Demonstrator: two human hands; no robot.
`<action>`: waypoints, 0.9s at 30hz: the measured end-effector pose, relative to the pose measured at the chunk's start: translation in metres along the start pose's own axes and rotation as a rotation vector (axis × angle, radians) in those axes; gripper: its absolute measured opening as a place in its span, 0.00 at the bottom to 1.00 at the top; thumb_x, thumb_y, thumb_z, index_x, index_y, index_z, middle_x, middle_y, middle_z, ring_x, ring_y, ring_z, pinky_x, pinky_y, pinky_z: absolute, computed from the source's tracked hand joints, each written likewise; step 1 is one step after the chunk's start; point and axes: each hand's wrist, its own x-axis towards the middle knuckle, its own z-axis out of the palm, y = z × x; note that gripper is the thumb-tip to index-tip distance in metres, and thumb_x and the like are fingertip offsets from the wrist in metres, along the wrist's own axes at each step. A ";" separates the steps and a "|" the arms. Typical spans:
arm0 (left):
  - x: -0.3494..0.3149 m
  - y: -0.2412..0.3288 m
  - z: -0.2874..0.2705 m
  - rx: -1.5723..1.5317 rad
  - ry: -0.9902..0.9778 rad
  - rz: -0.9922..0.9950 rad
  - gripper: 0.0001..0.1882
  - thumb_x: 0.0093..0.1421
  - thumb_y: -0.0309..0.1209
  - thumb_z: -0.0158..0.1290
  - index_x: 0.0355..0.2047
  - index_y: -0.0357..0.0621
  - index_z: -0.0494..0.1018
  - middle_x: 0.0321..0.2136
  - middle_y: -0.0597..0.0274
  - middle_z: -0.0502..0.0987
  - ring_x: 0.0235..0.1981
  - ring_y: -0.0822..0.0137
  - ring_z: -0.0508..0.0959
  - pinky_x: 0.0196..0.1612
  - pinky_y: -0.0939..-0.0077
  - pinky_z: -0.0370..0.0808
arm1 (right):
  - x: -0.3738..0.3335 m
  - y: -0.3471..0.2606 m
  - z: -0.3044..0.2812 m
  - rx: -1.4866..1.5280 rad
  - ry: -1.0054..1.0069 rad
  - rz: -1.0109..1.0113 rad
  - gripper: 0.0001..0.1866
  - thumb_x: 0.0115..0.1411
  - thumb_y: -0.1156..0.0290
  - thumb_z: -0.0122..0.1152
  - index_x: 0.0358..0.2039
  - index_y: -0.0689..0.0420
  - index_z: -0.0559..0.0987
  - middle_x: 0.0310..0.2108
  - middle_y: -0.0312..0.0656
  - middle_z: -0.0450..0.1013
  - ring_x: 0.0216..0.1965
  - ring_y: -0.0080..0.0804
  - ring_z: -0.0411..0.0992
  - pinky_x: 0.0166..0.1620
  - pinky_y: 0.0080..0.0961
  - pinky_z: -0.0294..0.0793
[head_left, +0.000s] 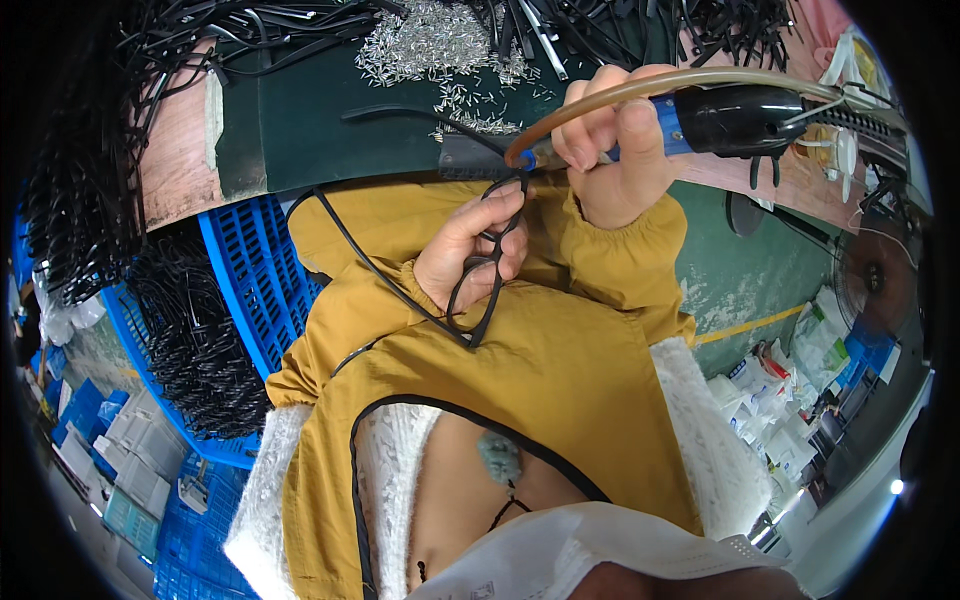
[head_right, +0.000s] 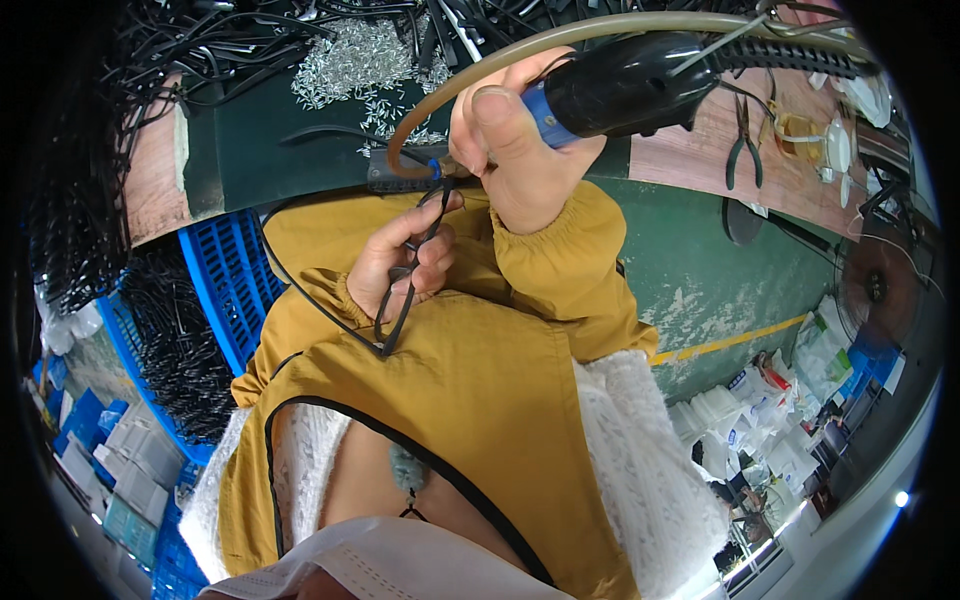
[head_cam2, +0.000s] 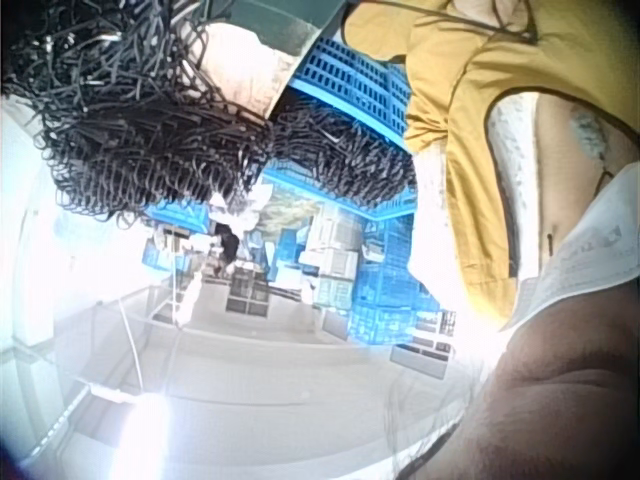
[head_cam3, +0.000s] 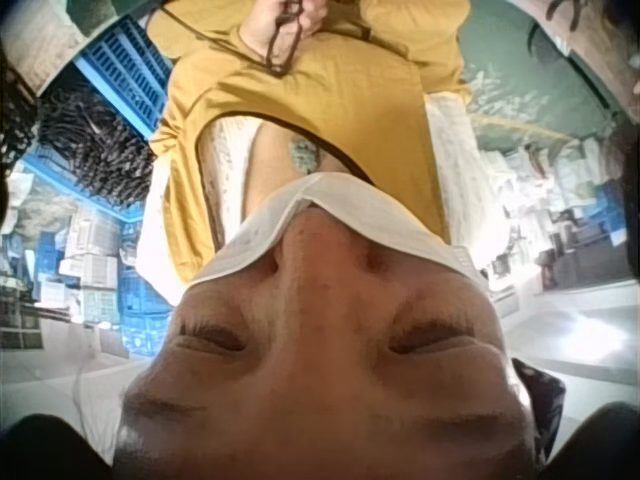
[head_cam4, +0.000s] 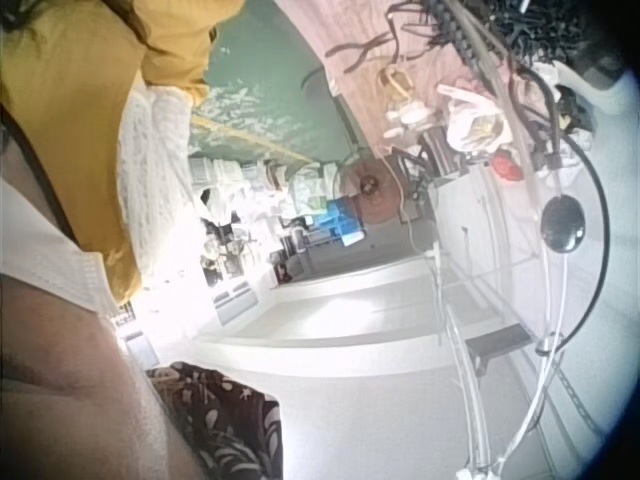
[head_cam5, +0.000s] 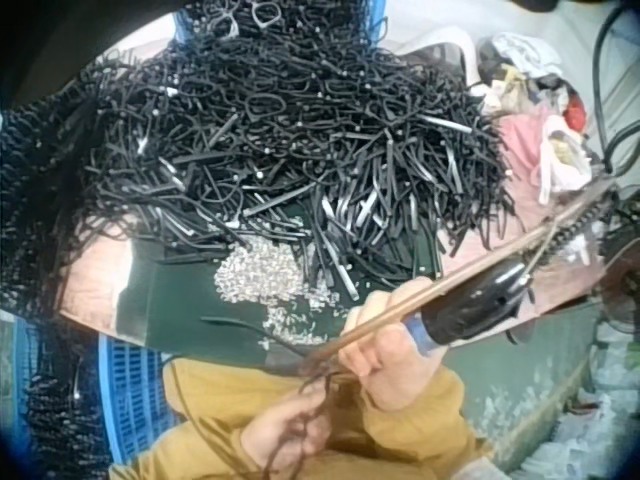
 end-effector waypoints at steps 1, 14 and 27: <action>0.002 0.000 0.000 0.004 0.005 -0.006 0.17 0.68 0.44 0.57 0.52 0.52 0.71 0.20 0.67 0.73 0.18 0.73 0.72 0.17 0.85 0.59 | 0.000 -0.001 -0.002 -0.007 -0.010 0.017 0.15 0.64 0.69 0.69 0.38 0.55 0.68 0.19 0.38 0.66 0.17 0.25 0.67 0.19 0.22 0.63; -0.021 0.041 0.011 0.282 -0.130 0.708 0.20 0.62 0.27 0.56 0.53 0.33 0.71 0.35 0.61 0.73 0.40 0.66 0.77 0.44 0.76 0.77 | 0.073 0.016 -0.046 -0.090 0.093 -0.132 0.12 0.70 0.57 0.59 0.35 0.52 0.73 0.24 0.32 0.65 0.20 0.21 0.61 0.22 0.19 0.58; -0.015 -0.009 -0.012 1.267 0.118 1.189 0.16 0.63 0.15 0.44 0.49 0.35 0.74 0.62 0.31 0.70 0.53 0.52 0.80 0.51 0.71 0.74 | 0.042 -0.001 -0.015 0.126 -0.128 0.150 0.10 0.70 0.64 0.60 0.44 0.53 0.71 0.22 0.31 0.63 0.17 0.21 0.60 0.20 0.19 0.60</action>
